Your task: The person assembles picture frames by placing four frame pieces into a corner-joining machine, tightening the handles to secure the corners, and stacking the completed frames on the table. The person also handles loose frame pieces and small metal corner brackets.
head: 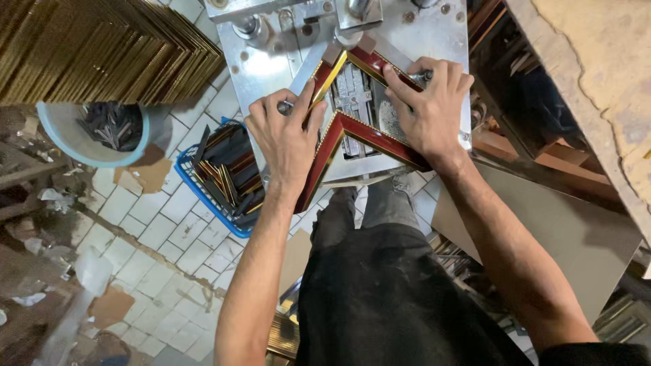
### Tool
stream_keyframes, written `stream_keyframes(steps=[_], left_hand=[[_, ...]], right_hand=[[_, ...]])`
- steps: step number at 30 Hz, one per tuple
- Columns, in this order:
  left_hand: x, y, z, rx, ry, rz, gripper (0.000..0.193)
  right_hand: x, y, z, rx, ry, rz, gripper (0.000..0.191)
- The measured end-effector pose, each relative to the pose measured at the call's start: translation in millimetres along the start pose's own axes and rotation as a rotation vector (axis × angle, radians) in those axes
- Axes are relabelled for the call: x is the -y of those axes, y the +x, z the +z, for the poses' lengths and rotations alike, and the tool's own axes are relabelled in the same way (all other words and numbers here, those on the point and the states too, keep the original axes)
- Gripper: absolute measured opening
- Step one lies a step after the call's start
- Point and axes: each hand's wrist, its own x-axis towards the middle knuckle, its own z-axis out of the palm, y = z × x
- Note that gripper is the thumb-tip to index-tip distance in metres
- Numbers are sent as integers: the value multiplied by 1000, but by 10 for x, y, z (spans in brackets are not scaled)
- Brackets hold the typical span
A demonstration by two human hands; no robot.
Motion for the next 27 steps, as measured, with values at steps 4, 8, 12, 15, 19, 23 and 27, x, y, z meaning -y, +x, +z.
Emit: stream_keyframes(steps=[4,8,12,15,19,23,27], left_hand=[[4,-49,-2,16,-17,6,31],[4,-23,-8,15,-32,-4,30],[-9,-7,-3,7,-39,-12,29],[-17,-19,2,4,-62,-34,27],[-15,36,-22,3,-57,-46,25],[-91,127,-113,-73,-18,-20,27],[-299,77,-164,31,-20,210,39]], right_hand=[[-37,-73,90,38,20,-2,31],[-28,-77,63,38,12,-6,31],[4,-48,55,27,13,12,31],[2,-55,60,25,30,31,31],[11,-25,69,54,-8,33,34],[98,82,33,-37,-11,51,34],[212,111,-112,-157,-211,-2,29]])
